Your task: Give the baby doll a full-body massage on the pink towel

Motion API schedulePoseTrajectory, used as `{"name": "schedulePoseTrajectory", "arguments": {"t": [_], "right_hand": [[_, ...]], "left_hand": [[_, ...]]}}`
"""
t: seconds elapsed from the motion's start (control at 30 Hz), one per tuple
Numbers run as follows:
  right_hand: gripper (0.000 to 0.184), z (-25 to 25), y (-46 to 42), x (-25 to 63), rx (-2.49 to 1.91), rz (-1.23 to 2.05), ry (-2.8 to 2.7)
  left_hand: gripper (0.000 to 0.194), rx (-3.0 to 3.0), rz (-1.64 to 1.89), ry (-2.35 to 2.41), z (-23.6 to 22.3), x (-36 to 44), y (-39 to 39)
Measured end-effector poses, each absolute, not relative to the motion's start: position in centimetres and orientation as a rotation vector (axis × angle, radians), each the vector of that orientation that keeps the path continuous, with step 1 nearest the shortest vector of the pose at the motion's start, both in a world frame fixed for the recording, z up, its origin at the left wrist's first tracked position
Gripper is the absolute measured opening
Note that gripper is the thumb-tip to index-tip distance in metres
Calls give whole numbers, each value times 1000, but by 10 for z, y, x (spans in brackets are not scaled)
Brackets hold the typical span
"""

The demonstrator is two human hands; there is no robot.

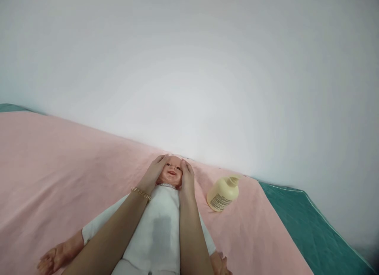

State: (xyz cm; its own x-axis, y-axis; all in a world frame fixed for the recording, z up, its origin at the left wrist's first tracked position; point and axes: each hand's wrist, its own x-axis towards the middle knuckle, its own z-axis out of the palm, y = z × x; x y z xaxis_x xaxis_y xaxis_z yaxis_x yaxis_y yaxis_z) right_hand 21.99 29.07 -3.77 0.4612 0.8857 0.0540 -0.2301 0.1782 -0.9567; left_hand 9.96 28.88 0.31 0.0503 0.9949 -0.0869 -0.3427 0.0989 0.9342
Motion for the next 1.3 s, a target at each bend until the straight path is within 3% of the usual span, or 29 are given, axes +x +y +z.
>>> {"name": "schedulePoseTrajectory", "arguments": {"t": [0.23, 0.6, 1.0, 1.3], "right_hand": [[51, -26, 281, 216, -1185, 884, -758], [35, -39, 292, 223, -1130, 915, -705], [38, -40, 294, 221, -1085, 922, -686], [51, -28, 281, 217, -1202, 877, -759]], "left_hand": [[51, 878, 1197, 998, 11, 95, 282], [32, 829, 1278, 983, 1, 98, 292], [24, 808, 1288, 961, 7, 98, 286], [53, 882, 1181, 981, 13, 94, 279]]}}
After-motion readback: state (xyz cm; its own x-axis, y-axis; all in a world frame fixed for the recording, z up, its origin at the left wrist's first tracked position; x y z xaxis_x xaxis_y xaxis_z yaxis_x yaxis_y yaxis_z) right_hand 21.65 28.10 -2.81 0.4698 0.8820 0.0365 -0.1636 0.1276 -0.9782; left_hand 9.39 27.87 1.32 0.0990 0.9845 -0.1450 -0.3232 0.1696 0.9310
